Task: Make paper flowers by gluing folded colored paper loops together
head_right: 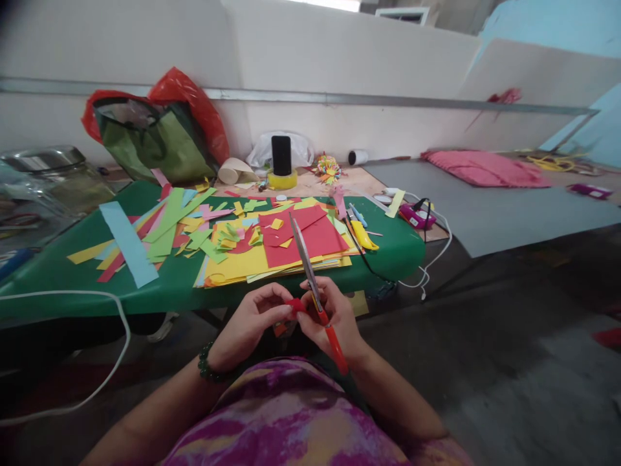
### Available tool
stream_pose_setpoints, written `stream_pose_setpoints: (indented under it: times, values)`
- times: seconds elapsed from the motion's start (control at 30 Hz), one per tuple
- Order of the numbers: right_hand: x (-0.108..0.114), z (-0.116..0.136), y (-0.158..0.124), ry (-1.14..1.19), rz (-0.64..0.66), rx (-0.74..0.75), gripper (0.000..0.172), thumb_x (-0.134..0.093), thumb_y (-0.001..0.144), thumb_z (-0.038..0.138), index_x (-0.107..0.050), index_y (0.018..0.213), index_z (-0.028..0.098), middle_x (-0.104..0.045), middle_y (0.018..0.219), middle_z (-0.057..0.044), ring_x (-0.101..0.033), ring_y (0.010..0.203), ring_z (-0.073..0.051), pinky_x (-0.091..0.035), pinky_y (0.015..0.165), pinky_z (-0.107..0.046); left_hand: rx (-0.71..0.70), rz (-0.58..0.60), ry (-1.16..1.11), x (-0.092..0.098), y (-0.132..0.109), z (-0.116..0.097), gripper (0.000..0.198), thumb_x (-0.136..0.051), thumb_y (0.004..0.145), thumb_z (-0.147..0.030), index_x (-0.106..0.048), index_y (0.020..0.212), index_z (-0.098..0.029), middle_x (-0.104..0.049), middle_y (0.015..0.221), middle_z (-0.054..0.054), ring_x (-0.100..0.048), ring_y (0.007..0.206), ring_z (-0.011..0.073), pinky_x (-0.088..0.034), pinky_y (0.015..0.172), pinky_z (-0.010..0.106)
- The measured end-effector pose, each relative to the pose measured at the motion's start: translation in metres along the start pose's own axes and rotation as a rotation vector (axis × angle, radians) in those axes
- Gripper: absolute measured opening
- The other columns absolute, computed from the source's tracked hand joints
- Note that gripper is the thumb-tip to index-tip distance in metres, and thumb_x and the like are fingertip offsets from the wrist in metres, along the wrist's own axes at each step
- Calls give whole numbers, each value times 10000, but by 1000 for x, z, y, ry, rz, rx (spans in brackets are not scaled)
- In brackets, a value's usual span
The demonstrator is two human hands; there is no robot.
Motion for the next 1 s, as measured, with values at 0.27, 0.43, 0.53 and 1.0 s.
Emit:
stream_pose_setpoints:
  times: [0.27,0.43,0.53,1.0]
  values:
    - [-9,-16,1,71,60,-48,364,-713,731,281,-504,1026,240,-563,705,52,-549,578,-89,-460,538,-201,26,25,73,-2,3,1,389,-805,648,-481,-632,696,-135,-612,598,-13,-533,550,92,-438,587,226]
    - [-6,-12,-1,46,80,-110,420,-706,776,449,-492,1077,249,-532,745,40,-498,593,-96,-437,561,-218,50,13,74,0,3,3,370,-813,635,-465,-663,709,-134,-631,606,-5,-541,556,99,-428,578,226]
    - [0,-3,-7,4,171,-53,689,-703,703,653,-468,1223,266,-548,932,-14,-498,681,-122,-450,620,-246,33,-77,54,13,4,-1,367,-839,599,-441,-671,699,-129,-641,609,1,-533,550,90,-430,576,217]
    - [18,-17,-47,-514,498,-133,923,-734,620,691,-452,1329,170,-588,1213,-148,-590,1042,-312,-492,893,-382,-78,-230,-107,43,-1,-24,348,-878,560,-373,-669,707,-138,-653,587,-7,-559,537,80,-451,553,188]
Point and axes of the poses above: each hand's wrist, its own y-axis towards the middle knuckle, its own x-axis out of the back of the hand, z = x × y, the point moved 10 cm from there along y, towards the middle knuckle
